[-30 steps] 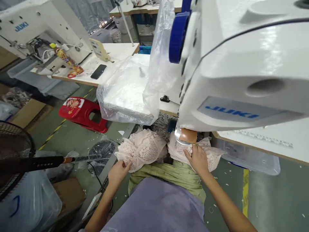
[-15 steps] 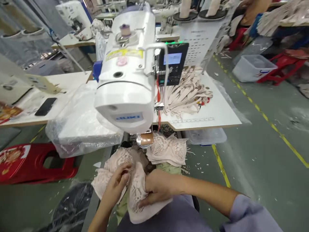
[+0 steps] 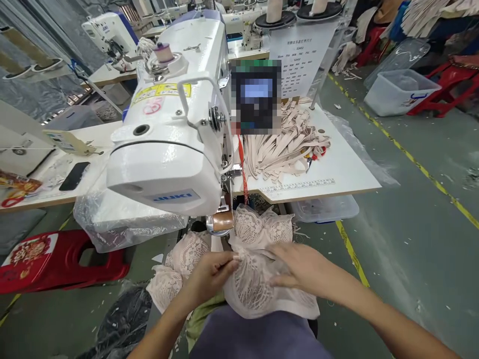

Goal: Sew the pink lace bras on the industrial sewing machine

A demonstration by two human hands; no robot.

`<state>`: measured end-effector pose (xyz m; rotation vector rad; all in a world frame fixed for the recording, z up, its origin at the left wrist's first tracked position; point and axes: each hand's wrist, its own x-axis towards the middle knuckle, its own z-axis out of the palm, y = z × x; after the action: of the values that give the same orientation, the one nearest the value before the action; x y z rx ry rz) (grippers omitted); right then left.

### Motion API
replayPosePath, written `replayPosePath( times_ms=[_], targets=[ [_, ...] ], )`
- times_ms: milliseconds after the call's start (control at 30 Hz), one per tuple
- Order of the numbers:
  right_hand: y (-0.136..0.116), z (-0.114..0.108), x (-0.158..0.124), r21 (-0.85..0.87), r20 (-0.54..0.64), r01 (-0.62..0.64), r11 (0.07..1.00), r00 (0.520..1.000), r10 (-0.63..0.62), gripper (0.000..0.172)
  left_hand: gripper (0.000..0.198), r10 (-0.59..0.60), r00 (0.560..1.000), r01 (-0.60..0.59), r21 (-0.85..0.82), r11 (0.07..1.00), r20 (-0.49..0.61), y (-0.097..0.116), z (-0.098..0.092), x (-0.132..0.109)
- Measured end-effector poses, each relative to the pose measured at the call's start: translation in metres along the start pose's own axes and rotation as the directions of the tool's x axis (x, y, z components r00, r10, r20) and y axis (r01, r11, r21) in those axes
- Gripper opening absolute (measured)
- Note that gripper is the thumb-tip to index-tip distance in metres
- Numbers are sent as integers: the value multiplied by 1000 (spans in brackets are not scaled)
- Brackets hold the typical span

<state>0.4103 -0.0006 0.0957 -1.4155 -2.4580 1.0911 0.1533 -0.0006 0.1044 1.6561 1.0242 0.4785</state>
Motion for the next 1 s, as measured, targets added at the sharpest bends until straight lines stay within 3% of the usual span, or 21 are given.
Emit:
replayPosePath(
  times_ms=[67,133,200,333,500,567,733,833,1000],
  targets=[
    [4,6,14,163,-91,55,985,995,-40,79,32,45,997,-49,70,996,56,10,3,1],
    [-1,11,30,371,-100,172,912,984,-145,67,35,57,997,-63,137,989,52,12,2,0],
    [-11,13,44,507,-101,210,836,978,-184,49,39,15,998,-2,216,976,-59,11,-6,-1],
    [-30,8,67,537,-207,139,832,978,-30,54,40,-99,940,167,187,968,-327,9,-37,2],
    [-36,-8,92,549,-224,73,832,972,62,60,44,-299,828,346,13,938,-475,16,-62,13],
    [-35,-12,99,537,-227,72,841,972,61,59,43,-242,807,314,45,948,-539,17,-64,18],
    [-29,-19,104,474,-226,61,878,973,55,49,26,15,815,122,197,973,-579,13,-67,24],
    [-28,-22,105,472,-195,32,881,978,69,50,22,40,809,129,244,961,-587,8,-69,24],
    [-18,-12,105,558,-183,4,830,976,118,56,23,-19,815,183,226,957,-578,5,-69,23]
  ],
)
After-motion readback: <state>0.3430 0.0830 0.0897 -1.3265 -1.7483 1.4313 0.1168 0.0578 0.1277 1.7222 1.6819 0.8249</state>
